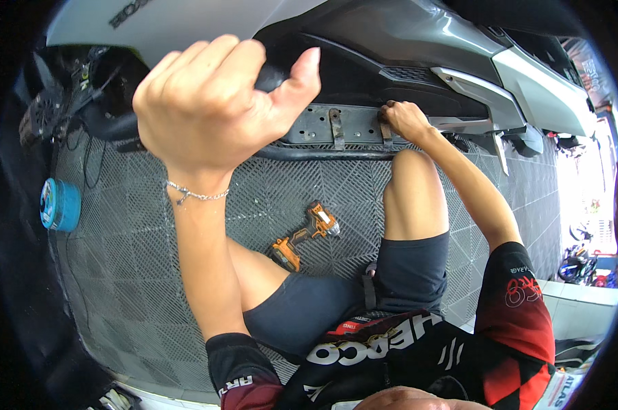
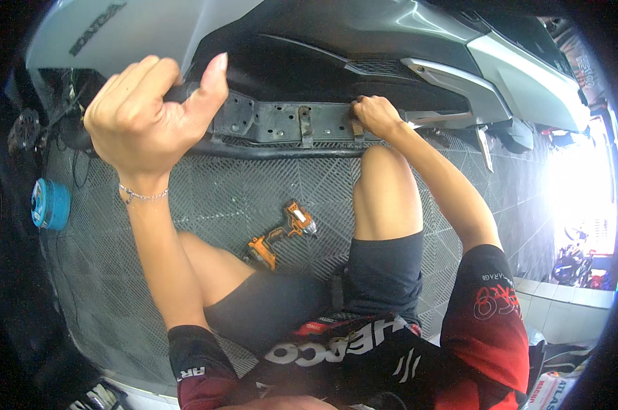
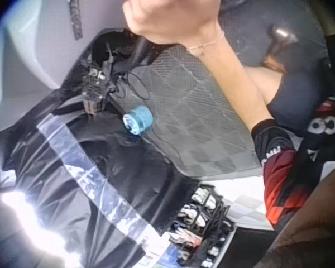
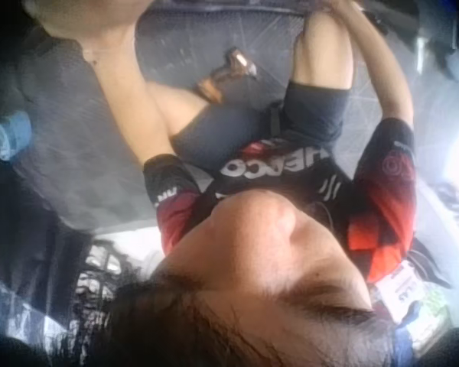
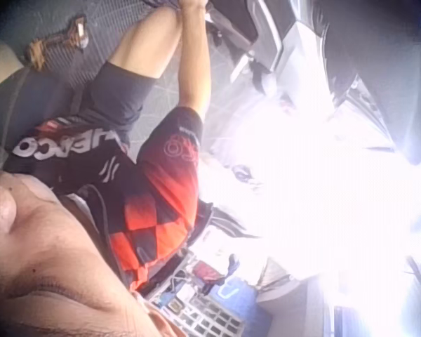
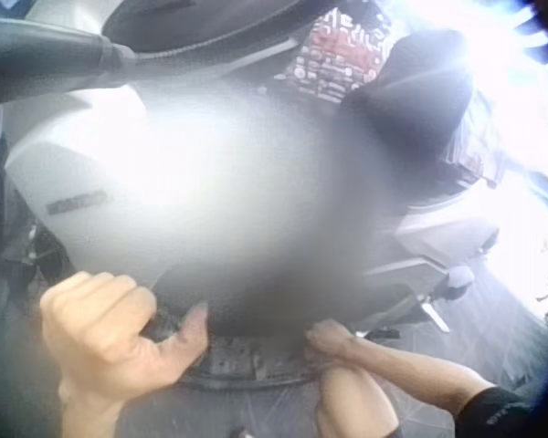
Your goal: The person sits on the floor and installs a black crash bar onto the front frame of a white Honda motorcycle. They align the bar, insert bolts, and use a cordless impact driver to tighten the fasteners, securing the bar to the frame.
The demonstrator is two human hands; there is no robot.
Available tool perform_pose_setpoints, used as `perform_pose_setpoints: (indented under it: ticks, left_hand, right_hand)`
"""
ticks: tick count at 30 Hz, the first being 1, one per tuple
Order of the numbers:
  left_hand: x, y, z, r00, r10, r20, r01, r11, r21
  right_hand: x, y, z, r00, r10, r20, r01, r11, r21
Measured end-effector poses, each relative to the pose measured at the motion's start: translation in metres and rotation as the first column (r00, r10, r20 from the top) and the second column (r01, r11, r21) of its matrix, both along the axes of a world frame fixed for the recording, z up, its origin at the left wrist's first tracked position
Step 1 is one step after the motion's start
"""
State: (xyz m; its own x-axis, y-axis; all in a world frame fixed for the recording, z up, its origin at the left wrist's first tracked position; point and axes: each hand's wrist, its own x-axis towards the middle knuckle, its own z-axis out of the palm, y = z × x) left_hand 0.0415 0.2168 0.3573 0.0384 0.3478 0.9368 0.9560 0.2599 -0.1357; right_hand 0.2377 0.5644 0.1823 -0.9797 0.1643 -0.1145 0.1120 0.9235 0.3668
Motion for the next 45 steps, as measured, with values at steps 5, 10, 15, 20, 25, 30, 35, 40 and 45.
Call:
perform_pose_setpoints:
  ticks: [5,10,15,20,25,30,35,40,45]
  left_hand:
    - [0.002,0.003,0.005,0.998,0.015,-0.061,-0.012,0.998,0.055]
    - [0.004,0.022,0.003,0.973,-0.224,0.062,0.169,0.865,0.472]
    - [-0.006,0.009,-0.005,0.998,-0.058,0.009,0.055,0.984,0.169]
    - [-0.005,0.017,-0.009,0.994,-0.094,0.048,0.085,0.983,0.165]
    - [-0.005,0.013,-0.008,0.997,-0.053,0.063,0.045,0.992,0.122]
    - [-0.003,0.012,-0.007,0.995,-0.072,0.067,0.064,0.992,0.112]
    - [-0.005,0.006,-0.006,0.997,-0.035,0.075,0.031,0.998,0.057]
    - [-0.003,0.012,-0.001,0.998,-0.038,0.055,0.036,0.998,0.043]
    - [-0.006,0.012,0.001,0.999,0.006,0.033,-0.008,0.998,0.058]
  right_hand:
    - [-0.002,-0.007,-0.004,0.998,-0.061,0.01,0.061,0.998,0.03]
    - [-0.003,0.004,-0.018,0.974,-0.222,0.041,0.221,0.975,0.02]
    - [-0.006,-0.01,-0.018,0.981,-0.176,0.087,0.178,0.984,-0.015]
    - [0.012,0.03,-0.032,0.992,-0.121,0.046,0.124,0.99,-0.07]
    - [-0.012,-0.011,-0.024,0.873,-0.487,-0.016,0.479,0.864,-0.154]
    - [-0.005,-0.014,0.004,0.847,-0.531,-0.025,0.519,0.836,-0.18]
    - [-0.009,-0.013,0.021,0.952,-0.299,0.06,0.304,0.921,-0.242]
    - [0.001,0.005,0.002,0.995,-0.029,0.099,0.034,0.999,-0.041]
    - [-0.002,0.002,-0.002,0.998,-0.011,0.067,0.014,0.999,-0.05]
